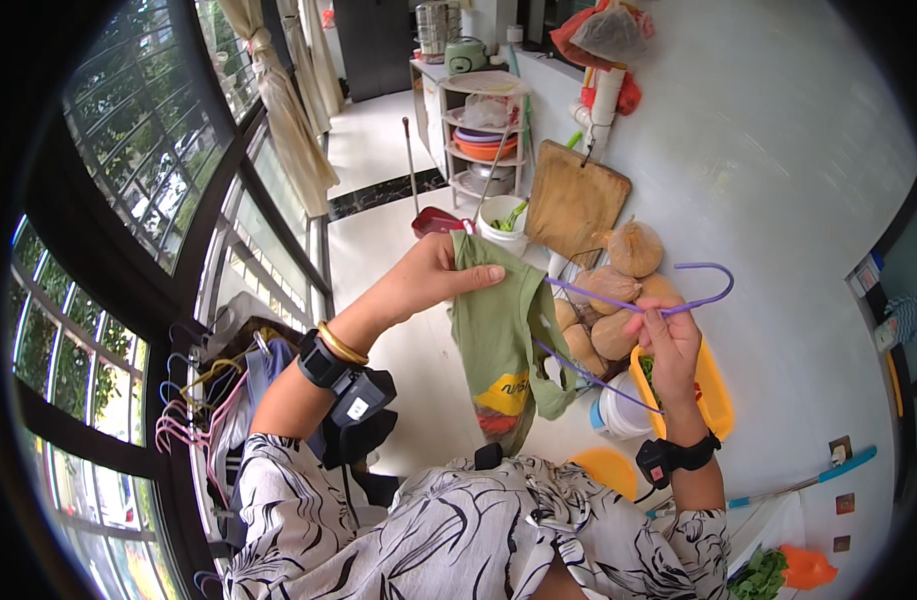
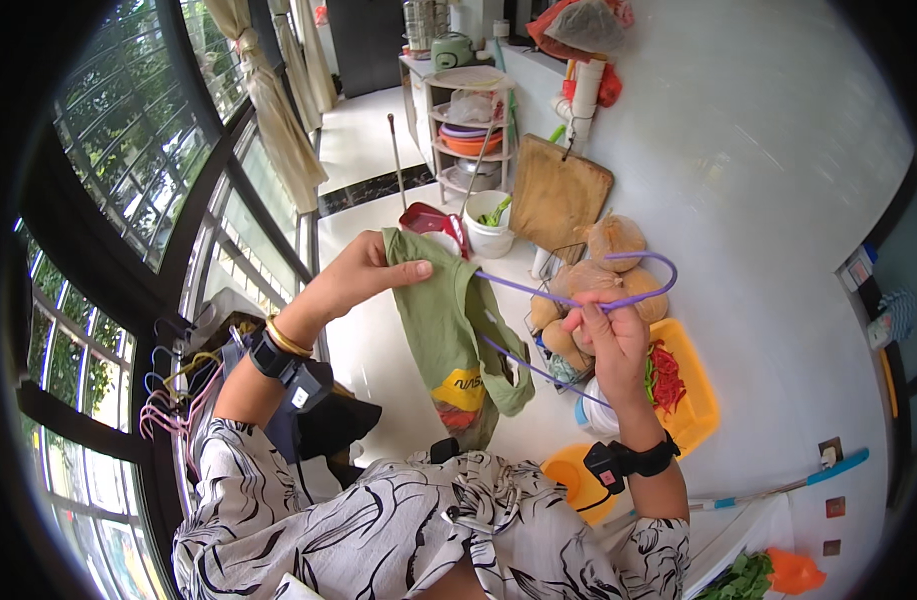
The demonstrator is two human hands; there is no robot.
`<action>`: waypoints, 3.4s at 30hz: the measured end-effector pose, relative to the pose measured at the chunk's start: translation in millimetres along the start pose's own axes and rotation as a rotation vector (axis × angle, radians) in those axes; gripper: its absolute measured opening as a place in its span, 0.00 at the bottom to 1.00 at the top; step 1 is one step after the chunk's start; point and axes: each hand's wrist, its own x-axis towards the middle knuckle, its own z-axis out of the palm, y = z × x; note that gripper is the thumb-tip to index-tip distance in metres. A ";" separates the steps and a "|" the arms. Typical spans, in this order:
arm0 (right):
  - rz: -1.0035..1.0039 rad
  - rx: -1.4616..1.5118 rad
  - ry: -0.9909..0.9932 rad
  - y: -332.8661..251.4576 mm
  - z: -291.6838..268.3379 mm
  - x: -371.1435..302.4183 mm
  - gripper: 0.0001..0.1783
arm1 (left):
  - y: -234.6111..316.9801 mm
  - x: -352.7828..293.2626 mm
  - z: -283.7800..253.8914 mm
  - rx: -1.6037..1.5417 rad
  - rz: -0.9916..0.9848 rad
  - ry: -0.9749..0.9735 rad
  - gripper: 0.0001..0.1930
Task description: The person hangs wet clothes on hangers and places them on a drying rack.
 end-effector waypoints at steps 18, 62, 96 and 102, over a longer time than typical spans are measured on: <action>-0.153 -0.015 -0.005 -12.9 11.2 32.2 0.05 | 41.4 -4.5 30.8 1.213 0.502 0.471 0.10; -0.626 -0.522 -0.286 -66.8 -22.8 52.3 0.15 | 29.4 -96.2 -16.7 1.089 0.451 0.893 0.15; -0.114 0.214 -1.486 79.3 472.6 -65.4 0.06 | -170.9 -472.7 233.7 0.292 -0.745 2.419 0.12; -0.115 0.063 -1.494 98.1 478.1 -86.1 0.07 | -194.1 -475.9 244.2 0.369 -0.801 2.383 0.10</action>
